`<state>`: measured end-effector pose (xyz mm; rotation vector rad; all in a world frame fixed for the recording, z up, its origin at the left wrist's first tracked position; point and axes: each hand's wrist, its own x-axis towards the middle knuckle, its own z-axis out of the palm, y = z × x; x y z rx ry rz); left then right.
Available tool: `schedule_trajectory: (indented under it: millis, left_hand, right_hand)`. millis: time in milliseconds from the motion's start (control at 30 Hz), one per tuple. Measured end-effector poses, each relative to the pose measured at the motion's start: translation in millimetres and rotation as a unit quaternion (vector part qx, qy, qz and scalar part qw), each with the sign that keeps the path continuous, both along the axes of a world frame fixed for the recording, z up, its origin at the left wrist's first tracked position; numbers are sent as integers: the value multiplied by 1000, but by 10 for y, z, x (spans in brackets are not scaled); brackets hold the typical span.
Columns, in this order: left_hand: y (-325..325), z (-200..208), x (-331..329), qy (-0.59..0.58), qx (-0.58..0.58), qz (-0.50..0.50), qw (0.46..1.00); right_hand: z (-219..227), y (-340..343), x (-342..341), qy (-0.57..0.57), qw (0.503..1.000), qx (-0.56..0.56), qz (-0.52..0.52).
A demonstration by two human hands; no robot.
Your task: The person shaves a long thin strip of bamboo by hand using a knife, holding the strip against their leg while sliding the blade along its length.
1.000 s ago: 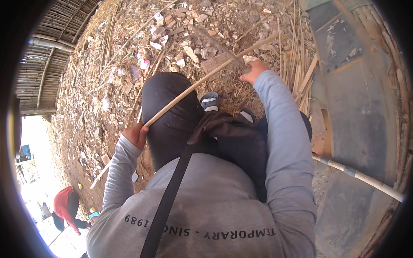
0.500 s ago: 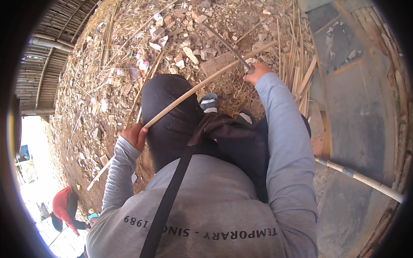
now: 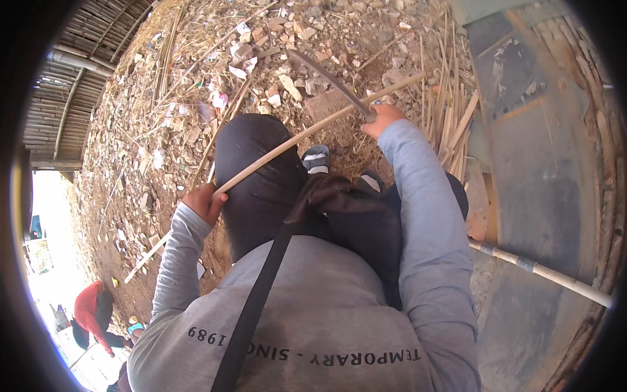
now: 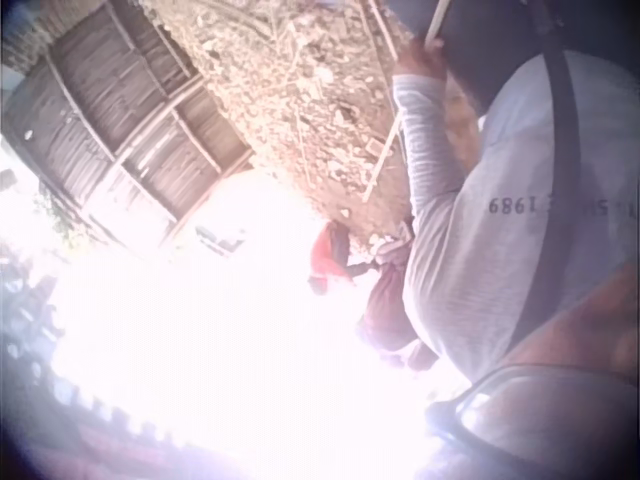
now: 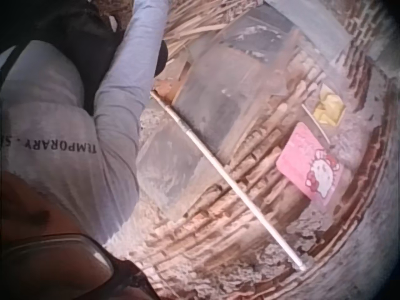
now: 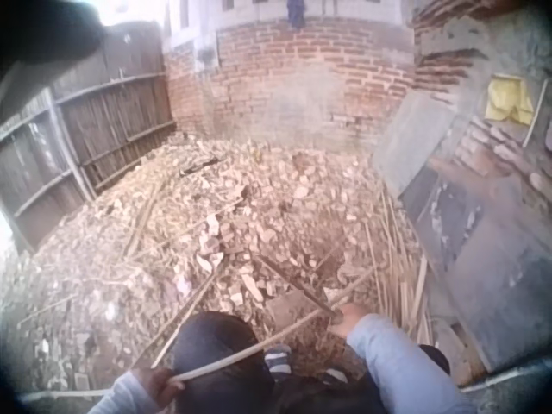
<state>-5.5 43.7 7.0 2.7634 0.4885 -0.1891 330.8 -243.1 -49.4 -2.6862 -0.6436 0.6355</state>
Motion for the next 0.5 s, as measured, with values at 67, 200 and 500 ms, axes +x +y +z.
schedule_trajectory:
  millis: [67,200,500]
  left_hand:
    - [-1,-24,-2,-5,-17,15,1000]
    - [-28,-117,44,-52,-45,3,998]
    - [9,-101,-6,-30,-53,-2,998]
  right_hand:
    - [60,32,-85,-14,999,16,28]
    - [-138,-194,120,38,999,17,-6]
    - [321,-81,-168,-42,999,28,13]
